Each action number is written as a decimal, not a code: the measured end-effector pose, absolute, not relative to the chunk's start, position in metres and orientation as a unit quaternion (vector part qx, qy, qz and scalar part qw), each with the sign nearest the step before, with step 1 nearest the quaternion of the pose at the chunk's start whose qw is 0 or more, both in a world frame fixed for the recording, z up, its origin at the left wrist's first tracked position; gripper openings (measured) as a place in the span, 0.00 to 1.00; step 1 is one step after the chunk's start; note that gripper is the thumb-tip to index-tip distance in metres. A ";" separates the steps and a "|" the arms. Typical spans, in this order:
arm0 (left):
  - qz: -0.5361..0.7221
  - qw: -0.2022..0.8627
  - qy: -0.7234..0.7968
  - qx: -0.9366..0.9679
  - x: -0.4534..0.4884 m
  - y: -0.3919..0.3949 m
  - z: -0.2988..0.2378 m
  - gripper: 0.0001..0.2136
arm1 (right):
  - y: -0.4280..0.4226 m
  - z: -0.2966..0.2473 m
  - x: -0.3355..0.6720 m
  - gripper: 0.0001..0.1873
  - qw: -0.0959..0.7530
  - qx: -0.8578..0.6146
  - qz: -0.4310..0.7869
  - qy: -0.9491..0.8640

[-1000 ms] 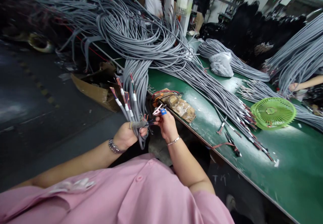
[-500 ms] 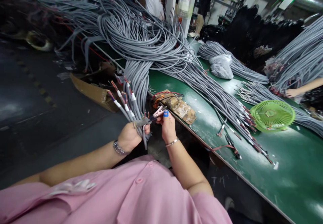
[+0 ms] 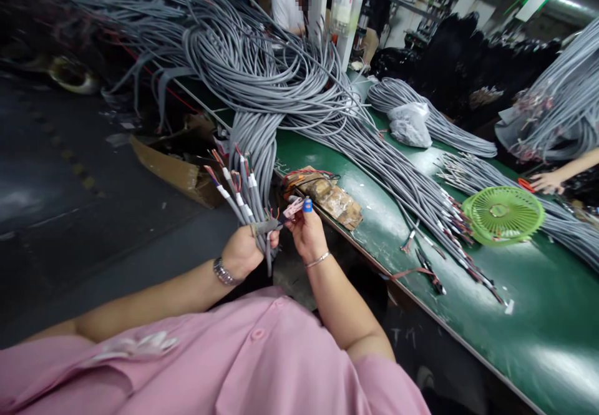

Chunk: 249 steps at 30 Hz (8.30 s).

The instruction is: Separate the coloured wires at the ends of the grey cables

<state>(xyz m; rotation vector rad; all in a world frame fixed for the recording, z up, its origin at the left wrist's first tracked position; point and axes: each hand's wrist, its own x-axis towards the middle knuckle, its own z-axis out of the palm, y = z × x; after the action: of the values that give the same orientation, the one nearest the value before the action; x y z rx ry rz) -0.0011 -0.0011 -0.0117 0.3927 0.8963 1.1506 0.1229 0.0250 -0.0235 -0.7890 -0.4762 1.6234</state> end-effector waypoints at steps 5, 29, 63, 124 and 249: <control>0.520 0.730 0.394 0.205 -0.006 -0.008 -0.015 0.05 | 0.022 -0.019 0.132 0.26 0.553 -0.345 0.727 -0.218; 0.413 0.837 0.280 0.225 -0.020 0.026 -0.019 0.04 | 0.026 -0.036 0.128 0.20 0.647 -0.464 0.517 -0.314; 0.472 0.748 0.346 0.313 -0.029 -0.008 -0.034 0.07 | 0.001 -0.026 0.162 0.31 0.361 -0.413 0.760 -0.349; 0.519 0.694 0.430 0.254 -0.020 -0.024 -0.032 0.06 | -0.021 -0.012 0.134 0.15 0.462 -0.477 0.640 -0.386; 0.520 0.677 0.422 0.306 -0.009 -0.025 -0.028 0.06 | -0.013 -0.004 0.135 0.13 0.460 -0.424 0.673 -0.394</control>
<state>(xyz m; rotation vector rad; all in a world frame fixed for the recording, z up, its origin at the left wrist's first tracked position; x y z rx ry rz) -0.0094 -0.0252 -0.0284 0.6888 0.9478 1.1685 0.1351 -0.0126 -0.0037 -1.0430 -0.9695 1.6569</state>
